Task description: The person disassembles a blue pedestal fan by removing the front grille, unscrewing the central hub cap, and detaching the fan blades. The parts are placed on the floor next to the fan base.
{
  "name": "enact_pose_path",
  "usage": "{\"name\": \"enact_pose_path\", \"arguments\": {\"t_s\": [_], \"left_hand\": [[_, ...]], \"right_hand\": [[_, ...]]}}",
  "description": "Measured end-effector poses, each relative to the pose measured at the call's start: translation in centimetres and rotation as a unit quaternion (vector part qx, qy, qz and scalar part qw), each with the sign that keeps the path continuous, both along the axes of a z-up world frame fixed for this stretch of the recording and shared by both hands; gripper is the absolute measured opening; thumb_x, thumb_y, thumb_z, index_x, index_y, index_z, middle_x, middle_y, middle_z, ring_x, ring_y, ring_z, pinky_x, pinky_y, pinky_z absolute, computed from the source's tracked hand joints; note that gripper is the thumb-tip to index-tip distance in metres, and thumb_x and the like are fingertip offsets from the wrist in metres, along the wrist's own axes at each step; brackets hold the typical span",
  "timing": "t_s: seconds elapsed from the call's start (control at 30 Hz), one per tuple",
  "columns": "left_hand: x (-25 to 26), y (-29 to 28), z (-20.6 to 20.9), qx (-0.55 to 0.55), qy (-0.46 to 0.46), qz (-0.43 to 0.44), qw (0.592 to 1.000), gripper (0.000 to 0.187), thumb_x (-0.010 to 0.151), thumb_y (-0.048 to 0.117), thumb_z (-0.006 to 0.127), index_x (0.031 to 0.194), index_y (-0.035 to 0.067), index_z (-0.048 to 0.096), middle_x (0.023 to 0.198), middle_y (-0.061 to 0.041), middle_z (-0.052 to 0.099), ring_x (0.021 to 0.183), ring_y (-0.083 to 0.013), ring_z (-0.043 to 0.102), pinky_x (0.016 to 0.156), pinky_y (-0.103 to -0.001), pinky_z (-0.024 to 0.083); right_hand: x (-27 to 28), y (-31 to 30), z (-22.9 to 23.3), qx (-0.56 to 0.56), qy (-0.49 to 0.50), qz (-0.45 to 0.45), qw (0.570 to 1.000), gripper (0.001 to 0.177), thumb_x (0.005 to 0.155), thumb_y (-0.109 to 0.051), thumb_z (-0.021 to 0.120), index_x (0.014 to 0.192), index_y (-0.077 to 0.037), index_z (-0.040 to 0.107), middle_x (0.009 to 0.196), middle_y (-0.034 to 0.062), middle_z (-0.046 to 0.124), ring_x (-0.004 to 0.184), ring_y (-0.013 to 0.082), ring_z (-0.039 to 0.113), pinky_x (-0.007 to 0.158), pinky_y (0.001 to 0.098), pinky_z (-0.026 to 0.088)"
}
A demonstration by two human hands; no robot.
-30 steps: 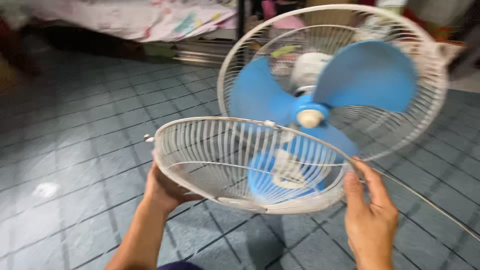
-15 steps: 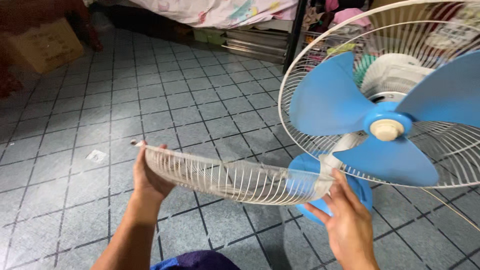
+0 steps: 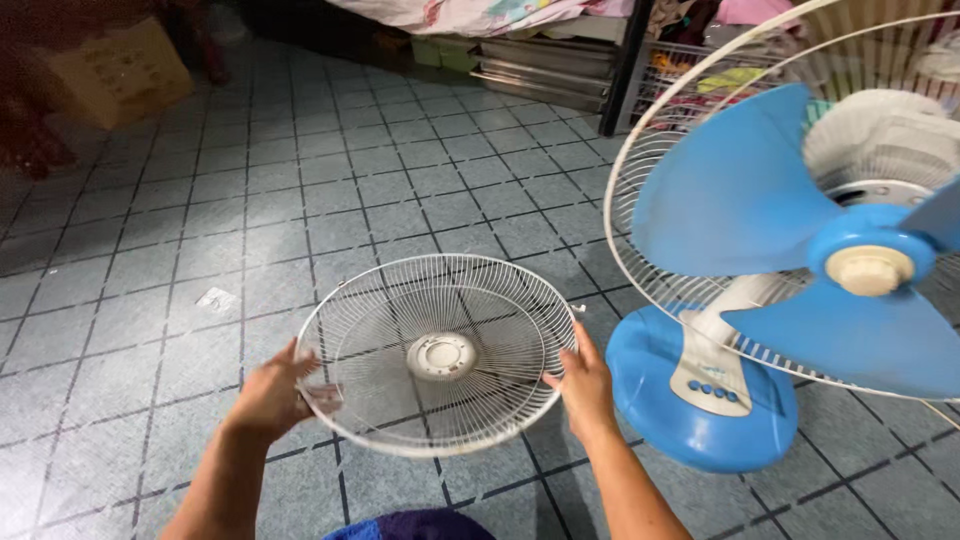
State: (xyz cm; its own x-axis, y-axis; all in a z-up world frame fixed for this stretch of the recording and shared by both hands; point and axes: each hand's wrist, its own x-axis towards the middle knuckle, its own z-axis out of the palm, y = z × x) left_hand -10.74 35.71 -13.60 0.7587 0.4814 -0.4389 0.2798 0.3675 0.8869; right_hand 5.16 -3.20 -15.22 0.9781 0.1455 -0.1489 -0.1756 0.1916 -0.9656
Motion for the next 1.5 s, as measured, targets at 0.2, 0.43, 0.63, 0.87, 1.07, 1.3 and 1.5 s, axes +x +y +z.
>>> {"name": "enact_pose_path", "arguments": {"t_s": [0.2, 0.43, 0.63, 0.87, 1.07, 1.3, 1.5], "left_hand": [[-0.2, 0.7, -4.3, 0.005, 0.06, 0.025, 0.998, 0.09, 0.09, 0.001, 0.06, 0.163, 0.03, 0.016, 0.133, -0.02, 0.062, 0.074, -0.0421, 0.072, 0.062, -0.05, 0.059], [0.0, 0.1, -5.9, 0.025, -0.007, 0.064, 0.998, 0.087, 0.091, 0.003, 0.059, 0.164, 0.023, 0.018, 0.129, -0.024, 0.061, 0.074, -0.042, 0.072, 0.06, -0.049, 0.061], [-0.4, -2.3, -4.9, 0.003, -0.047, 0.16, 0.986, 0.075, 0.092, 0.001, 0.055, 0.162, 0.014, 0.028, 0.119, -0.025, 0.063, 0.074, -0.0433, 0.071, 0.057, -0.049, 0.062], [-0.5, -3.7, -5.4, 0.005, -0.074, 0.217, 0.973, 0.067, 0.092, -0.004, 0.053, 0.157, 0.005, 0.04, 0.106, -0.02, 0.065, 0.068, -0.0413, 0.07, 0.05, -0.048, 0.061], [-0.6, -4.7, -7.2, 0.413, -0.014, 0.204, 0.888, 0.071, 0.087, 0.002, 0.06, 0.155, 0.007, 0.04, 0.132, -0.032, 0.052, 0.111, -0.0492, 0.058, 0.087, -0.06, 0.051], [-0.2, -6.0, -6.4, 0.732, 0.112, 0.004, 0.672, 0.055, 0.085, 0.034, 0.064, 0.138, 0.019, 0.059, 0.154, -0.013, 0.046, 0.146, -0.0362, 0.04, 0.117, -0.062, 0.021], [-0.4, -7.1, -4.5, 0.699, 0.199, -0.073, 0.683, 0.044, 0.09, 0.04, 0.063, 0.131, 0.023, 0.066, 0.143, -0.003, 0.06, 0.142, -0.026, 0.047, 0.12, -0.064, 0.019]], "right_hand": [[0.4, 1.3, -3.9, -0.163, -0.008, -0.031, 0.986, 0.062, 0.098, -0.012, 0.054, 0.158, -0.018, 0.038, 0.156, 0.0173, 0.048, 0.117, 0.0285, 0.068, 0.08, 0.0371, 0.066], [3.6, 2.5, -7.6, -0.354, -0.201, -0.007, 0.914, 0.075, 0.094, -0.019, 0.066, 0.156, -0.005, 0.027, 0.168, 0.0205, 0.016, 0.154, 0.0365, 0.024, 0.113, 0.0411, 0.044], [7.1, 3.4, -9.0, -0.382, -0.231, 0.06, 0.893, 0.094, 0.089, -0.027, 0.071, 0.159, -0.002, 0.013, 0.166, 0.0285, -0.002, 0.155, 0.0393, -0.001, 0.122, 0.0414, 0.011], [4.4, 4.9, -5.7, -0.443, -0.288, -0.022, 0.848, 0.079, 0.095, -0.027, 0.063, 0.156, 0.005, 0.023, 0.167, 0.0293, 0.015, 0.156, 0.0424, 0.01, 0.126, 0.0472, 0.016], [0.2, 6.1, -2.2, -0.682, -0.271, 0.124, 0.668, 0.072, 0.092, -0.036, 0.064, 0.15, -0.004, 0.038, 0.165, 0.0187, 0.019, 0.153, 0.0413, 0.008, 0.121, 0.057, 0.012], [1.2, 6.2, -2.4, -0.621, -0.297, 0.133, 0.713, 0.07, 0.09, -0.037, 0.067, 0.147, -0.002, 0.045, 0.162, 0.017, 0.028, 0.153, 0.0409, 0.014, 0.123, 0.0548, 0.014], [0.8, 4.7, -2.8, -0.565, -0.358, 0.133, 0.731, 0.069, 0.087, -0.038, 0.07, 0.14, 0.002, 0.052, 0.16, 0.0208, 0.033, 0.15, 0.0445, 0.02, 0.121, 0.0528, 0.019]]}}
